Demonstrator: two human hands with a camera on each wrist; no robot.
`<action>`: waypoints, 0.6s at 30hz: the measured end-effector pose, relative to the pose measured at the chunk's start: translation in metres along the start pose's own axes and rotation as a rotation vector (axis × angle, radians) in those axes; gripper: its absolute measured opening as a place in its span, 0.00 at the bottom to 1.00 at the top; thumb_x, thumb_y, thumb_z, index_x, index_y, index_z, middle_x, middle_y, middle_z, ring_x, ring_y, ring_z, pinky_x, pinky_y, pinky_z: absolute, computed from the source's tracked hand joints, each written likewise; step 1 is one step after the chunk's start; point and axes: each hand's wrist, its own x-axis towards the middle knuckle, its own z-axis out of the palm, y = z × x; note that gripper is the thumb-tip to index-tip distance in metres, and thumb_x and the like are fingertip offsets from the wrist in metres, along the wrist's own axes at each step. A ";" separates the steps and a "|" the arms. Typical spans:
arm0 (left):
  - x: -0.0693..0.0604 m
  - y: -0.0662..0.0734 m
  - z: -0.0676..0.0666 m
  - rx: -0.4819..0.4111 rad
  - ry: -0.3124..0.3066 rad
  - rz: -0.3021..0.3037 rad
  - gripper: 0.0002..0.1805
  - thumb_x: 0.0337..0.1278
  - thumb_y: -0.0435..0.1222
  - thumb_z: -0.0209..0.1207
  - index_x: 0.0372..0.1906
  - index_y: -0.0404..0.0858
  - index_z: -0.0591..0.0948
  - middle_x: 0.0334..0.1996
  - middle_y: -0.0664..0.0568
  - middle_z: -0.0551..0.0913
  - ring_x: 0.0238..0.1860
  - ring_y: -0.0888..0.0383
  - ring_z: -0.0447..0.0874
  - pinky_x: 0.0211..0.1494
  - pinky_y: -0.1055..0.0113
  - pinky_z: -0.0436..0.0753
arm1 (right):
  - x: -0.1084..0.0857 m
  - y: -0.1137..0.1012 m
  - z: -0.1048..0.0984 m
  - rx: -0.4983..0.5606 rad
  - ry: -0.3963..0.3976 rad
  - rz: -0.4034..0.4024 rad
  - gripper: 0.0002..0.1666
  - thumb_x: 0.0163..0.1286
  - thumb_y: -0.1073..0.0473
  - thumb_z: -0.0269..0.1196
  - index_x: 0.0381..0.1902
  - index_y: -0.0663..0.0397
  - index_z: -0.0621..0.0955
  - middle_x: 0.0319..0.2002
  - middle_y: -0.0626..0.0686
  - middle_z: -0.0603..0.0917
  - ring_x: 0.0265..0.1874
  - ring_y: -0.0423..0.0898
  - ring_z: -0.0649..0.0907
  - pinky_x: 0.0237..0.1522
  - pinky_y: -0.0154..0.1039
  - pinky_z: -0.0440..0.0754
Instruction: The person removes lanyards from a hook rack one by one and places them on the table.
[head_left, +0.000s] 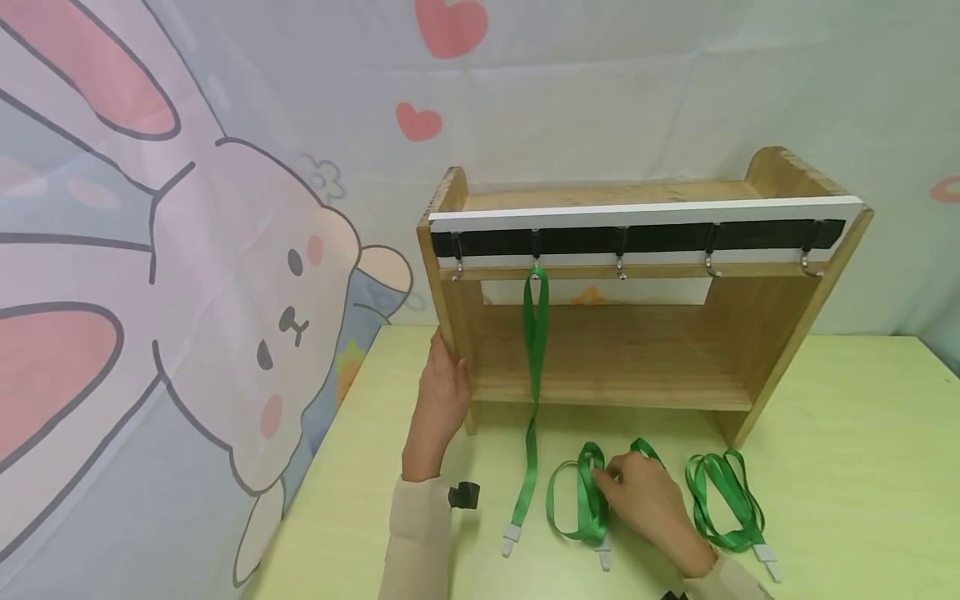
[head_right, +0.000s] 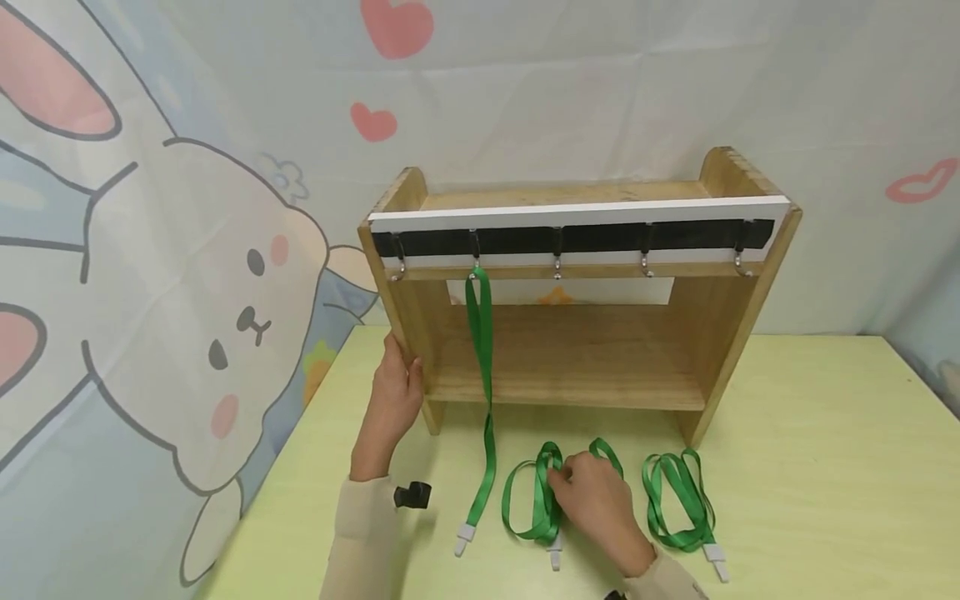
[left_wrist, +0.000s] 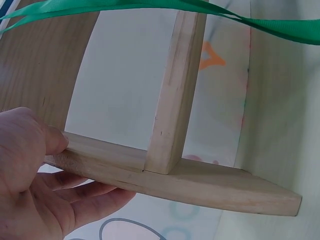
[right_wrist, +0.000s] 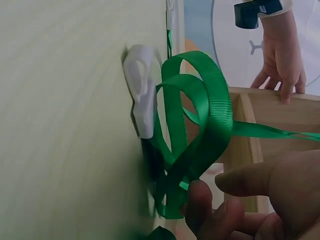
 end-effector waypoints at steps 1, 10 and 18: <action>0.000 0.000 0.000 0.001 0.000 -0.003 0.30 0.73 0.23 0.49 0.73 0.25 0.53 0.60 0.26 0.70 0.59 0.30 0.76 0.57 0.38 0.78 | 0.001 0.000 -0.001 0.002 0.000 -0.004 0.13 0.70 0.56 0.65 0.26 0.53 0.87 0.09 0.43 0.67 0.10 0.38 0.65 0.12 0.30 0.58; 0.003 -0.001 0.000 -0.013 -0.001 0.000 0.31 0.73 0.23 0.49 0.74 0.25 0.53 0.61 0.26 0.70 0.60 0.31 0.75 0.58 0.39 0.78 | 0.006 -0.005 -0.018 0.053 0.050 -0.050 0.11 0.73 0.57 0.63 0.37 0.58 0.88 0.12 0.45 0.71 0.10 0.39 0.64 0.14 0.34 0.61; 0.000 -0.002 -0.001 0.000 -0.002 0.012 0.30 0.72 0.23 0.50 0.73 0.24 0.53 0.61 0.26 0.70 0.59 0.31 0.76 0.57 0.39 0.78 | -0.001 -0.022 -0.024 0.125 0.077 -0.115 0.10 0.73 0.59 0.63 0.41 0.58 0.88 0.15 0.43 0.75 0.10 0.39 0.66 0.16 0.34 0.66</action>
